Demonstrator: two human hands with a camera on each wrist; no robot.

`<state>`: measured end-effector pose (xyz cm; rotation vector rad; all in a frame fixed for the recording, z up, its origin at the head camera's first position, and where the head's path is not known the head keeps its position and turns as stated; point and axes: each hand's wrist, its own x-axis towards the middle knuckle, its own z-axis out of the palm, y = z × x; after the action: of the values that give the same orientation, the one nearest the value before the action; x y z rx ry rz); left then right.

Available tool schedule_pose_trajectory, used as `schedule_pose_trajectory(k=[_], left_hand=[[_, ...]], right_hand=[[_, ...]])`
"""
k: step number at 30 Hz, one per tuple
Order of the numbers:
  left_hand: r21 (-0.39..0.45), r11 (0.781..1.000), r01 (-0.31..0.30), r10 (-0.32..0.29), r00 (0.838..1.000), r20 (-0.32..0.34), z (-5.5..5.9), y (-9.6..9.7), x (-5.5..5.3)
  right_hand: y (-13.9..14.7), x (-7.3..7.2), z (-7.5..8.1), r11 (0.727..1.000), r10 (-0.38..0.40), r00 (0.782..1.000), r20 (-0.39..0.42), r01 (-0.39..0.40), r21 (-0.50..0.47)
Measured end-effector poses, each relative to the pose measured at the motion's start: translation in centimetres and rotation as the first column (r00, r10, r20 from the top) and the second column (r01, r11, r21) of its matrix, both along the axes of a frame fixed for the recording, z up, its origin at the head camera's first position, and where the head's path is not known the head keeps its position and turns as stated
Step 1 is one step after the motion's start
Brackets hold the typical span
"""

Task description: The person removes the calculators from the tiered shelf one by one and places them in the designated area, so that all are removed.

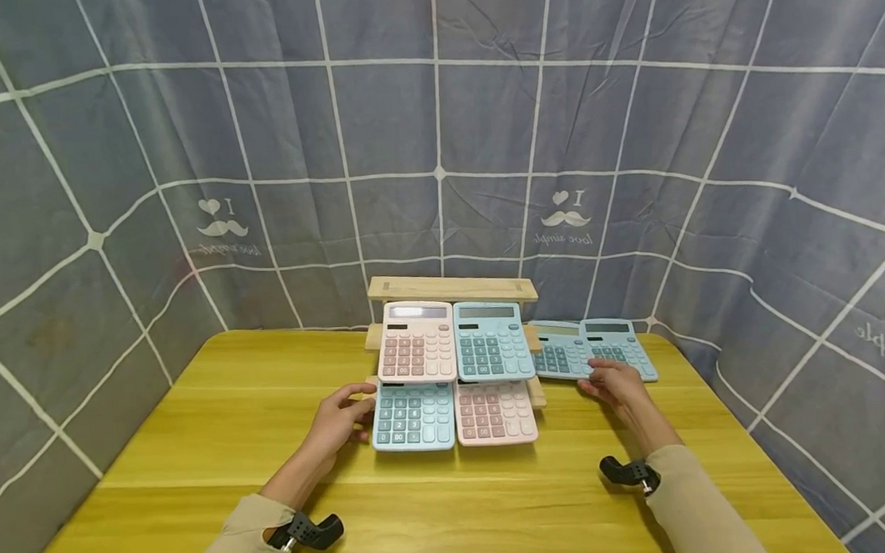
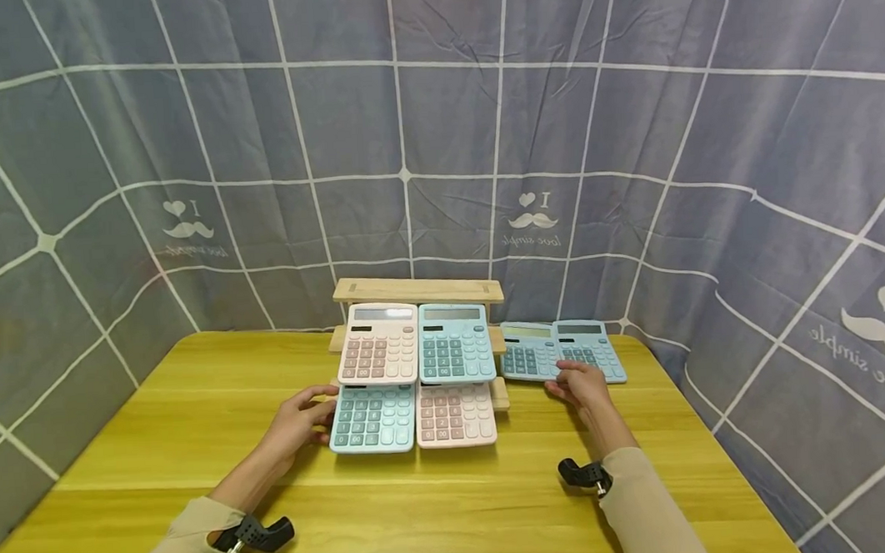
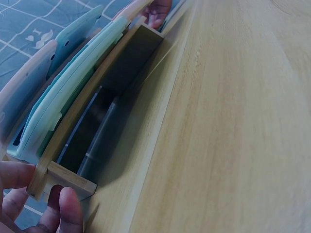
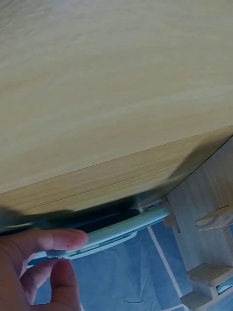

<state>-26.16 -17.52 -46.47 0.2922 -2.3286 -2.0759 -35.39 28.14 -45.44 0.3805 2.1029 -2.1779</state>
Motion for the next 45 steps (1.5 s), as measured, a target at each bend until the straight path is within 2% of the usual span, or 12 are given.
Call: schedule_pose_trajectory(k=[9,14,19,29,36,45], left_hand=[[0.004,1.0,0.006,-0.006,1.0,0.01,-0.7,0.2,0.4],[-0.002,1.0,0.006,-0.006,1.0,0.009,-0.4,-0.1,0.0],[-0.009,1.0,0.017,-0.017,1.0,0.005,-0.1,-0.4,-0.1],[-0.016,1.0,0.027,-0.027,1.0,0.0,-0.1,-0.2,0.2],[-0.011,1.0,0.016,-0.016,1.0,0.011,0.1,-0.3,0.1],[-0.009,1.0,0.01,-0.01,1.0,0.015,0.3,-0.1,0.2]], right_hand=[[0.4,0.5,-0.4,1.0,-0.023,1.0,0.015,0.023,-0.017],[0.3,0.3,0.4,0.998,-0.042,0.999,0.029,0.043,-0.052],[0.2,0.0,0.6,0.998,-0.062,0.997,0.052,0.064,-0.027],[0.5,0.5,0.6,0.997,-0.083,0.993,0.082,0.083,0.0],[0.5,1.0,0.9,0.996,-0.083,0.993,0.081,0.086,-0.031],[0.3,1.2,0.9,0.994,-0.101,0.992,0.069,0.103,-0.022]])
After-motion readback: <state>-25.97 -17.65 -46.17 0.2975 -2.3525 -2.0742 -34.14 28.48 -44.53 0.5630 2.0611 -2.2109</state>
